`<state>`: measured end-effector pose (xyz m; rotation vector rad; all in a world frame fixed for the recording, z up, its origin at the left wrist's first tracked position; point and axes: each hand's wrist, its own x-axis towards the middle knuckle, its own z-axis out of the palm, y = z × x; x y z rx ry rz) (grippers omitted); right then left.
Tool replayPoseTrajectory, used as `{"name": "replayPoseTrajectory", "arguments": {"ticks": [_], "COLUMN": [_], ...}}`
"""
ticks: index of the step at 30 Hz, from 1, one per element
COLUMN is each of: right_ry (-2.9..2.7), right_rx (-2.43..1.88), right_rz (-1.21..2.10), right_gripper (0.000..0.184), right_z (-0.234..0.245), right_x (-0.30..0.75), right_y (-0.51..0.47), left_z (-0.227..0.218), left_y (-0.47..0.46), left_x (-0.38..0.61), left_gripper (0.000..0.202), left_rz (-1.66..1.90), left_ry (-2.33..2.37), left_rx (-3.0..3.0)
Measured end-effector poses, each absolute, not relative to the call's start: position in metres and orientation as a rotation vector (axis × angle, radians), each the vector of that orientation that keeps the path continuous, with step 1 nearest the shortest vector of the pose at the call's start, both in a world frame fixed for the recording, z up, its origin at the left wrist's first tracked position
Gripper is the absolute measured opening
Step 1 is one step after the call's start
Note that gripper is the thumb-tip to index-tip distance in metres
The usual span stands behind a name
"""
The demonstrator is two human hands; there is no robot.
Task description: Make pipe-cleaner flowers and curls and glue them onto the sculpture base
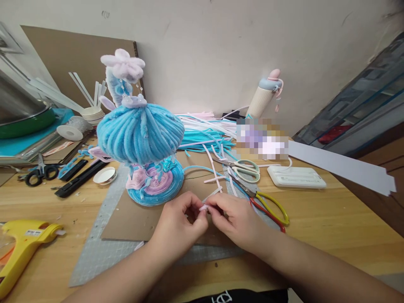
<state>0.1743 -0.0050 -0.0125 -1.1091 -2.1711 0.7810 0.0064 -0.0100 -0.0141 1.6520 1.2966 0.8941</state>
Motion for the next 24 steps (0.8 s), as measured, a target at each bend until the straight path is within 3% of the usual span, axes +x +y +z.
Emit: {"name": "replayPoseTrajectory", "arguments": {"ticks": [14,24], "right_ry": [-1.762,-1.789], "right_rx": [-1.158,-1.11], "right_rz": [1.305,1.036], "right_gripper": [0.017,0.013], "right_z": [-0.01,-0.01], "right_x": [0.176,0.175], "right_y": [0.003,-0.001], "left_z": [-0.002,-0.011], "left_y": [-0.007,-0.009], "left_x": [0.009,0.005], "left_gripper": [0.02,0.01], "left_rz": [0.891,1.082], "left_ry": [1.067,1.138], "left_rx": [1.287,1.658]}}
